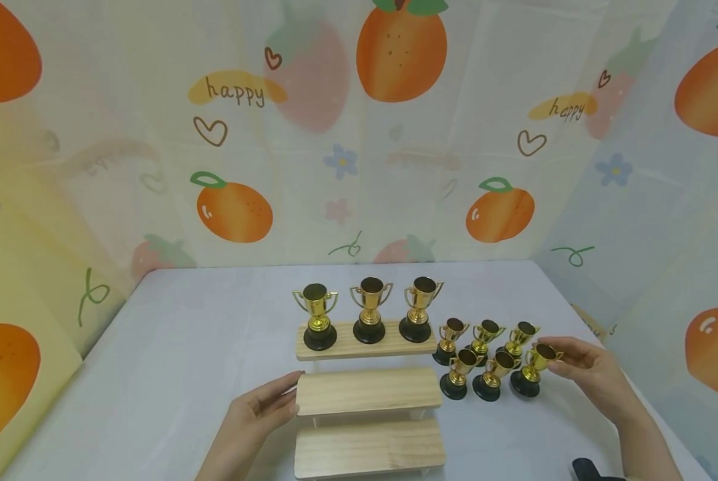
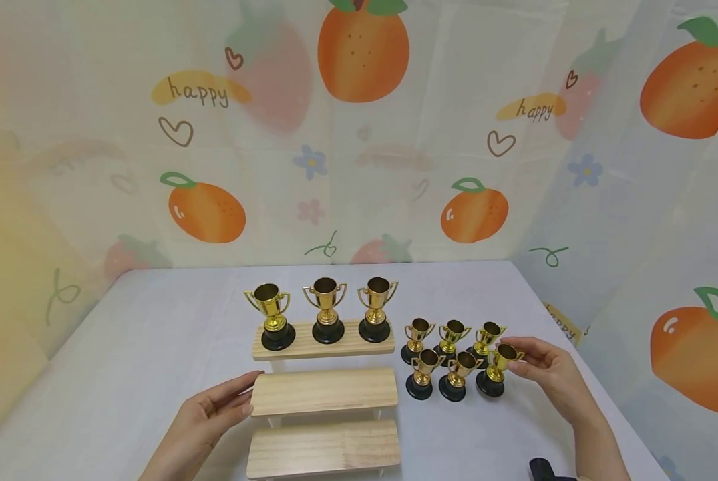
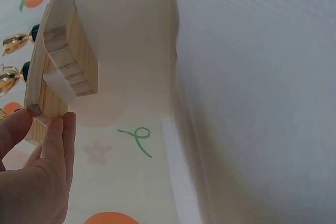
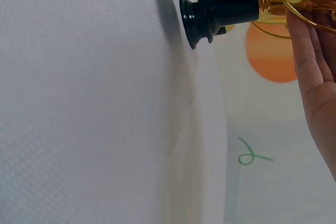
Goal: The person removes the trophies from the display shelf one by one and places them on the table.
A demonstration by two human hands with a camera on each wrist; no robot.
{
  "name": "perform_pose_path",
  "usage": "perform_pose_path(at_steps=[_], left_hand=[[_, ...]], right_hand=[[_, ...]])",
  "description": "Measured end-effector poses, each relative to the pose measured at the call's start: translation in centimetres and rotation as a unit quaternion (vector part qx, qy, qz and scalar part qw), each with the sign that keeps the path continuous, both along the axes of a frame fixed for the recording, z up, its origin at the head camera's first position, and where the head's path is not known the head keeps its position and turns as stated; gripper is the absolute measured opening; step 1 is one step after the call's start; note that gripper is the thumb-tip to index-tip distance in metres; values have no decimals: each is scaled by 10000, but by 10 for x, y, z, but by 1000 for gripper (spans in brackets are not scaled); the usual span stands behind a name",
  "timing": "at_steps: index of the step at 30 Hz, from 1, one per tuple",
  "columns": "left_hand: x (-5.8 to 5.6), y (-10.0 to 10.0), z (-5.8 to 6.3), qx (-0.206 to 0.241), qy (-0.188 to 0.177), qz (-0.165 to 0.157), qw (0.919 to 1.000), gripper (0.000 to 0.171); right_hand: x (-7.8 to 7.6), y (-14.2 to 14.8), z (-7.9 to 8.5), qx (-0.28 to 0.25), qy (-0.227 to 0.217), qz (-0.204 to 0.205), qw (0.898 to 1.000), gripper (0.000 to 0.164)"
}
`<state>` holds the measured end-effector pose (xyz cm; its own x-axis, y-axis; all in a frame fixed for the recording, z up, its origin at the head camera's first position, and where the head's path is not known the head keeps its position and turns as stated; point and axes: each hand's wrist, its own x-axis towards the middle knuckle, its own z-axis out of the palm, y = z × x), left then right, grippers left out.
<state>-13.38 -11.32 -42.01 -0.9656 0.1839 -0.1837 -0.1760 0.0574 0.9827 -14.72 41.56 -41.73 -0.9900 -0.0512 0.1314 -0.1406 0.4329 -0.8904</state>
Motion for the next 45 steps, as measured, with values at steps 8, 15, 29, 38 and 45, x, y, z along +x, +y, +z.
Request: perform_pose_path(at_steps=[8, 15, 29, 38, 45], left_hand=[[0, 1, 0, -41, 19, 6, 10000, 58], [1, 0, 0, -2, 13, -19, 10000, 60], [0, 1, 0, -71, 17, 3, 10000, 57], [0, 1, 0, -126, -10, 84, 9999, 56], [0, 1, 0, -166, 3, 106, 9998, 55]], right_hand=[[-4, 5, -7, -677, -10, 508, 9964, 32], [-6, 7, -13, -713, -93, 676, 9951, 32], [-6, 11, -20, -991, -62, 944, 9906, 34], [-5, 10, -19, -1116, -29, 1045, 9882, 35], [-4, 9, -20, -1024, -8, 1038, 9893, 37]])
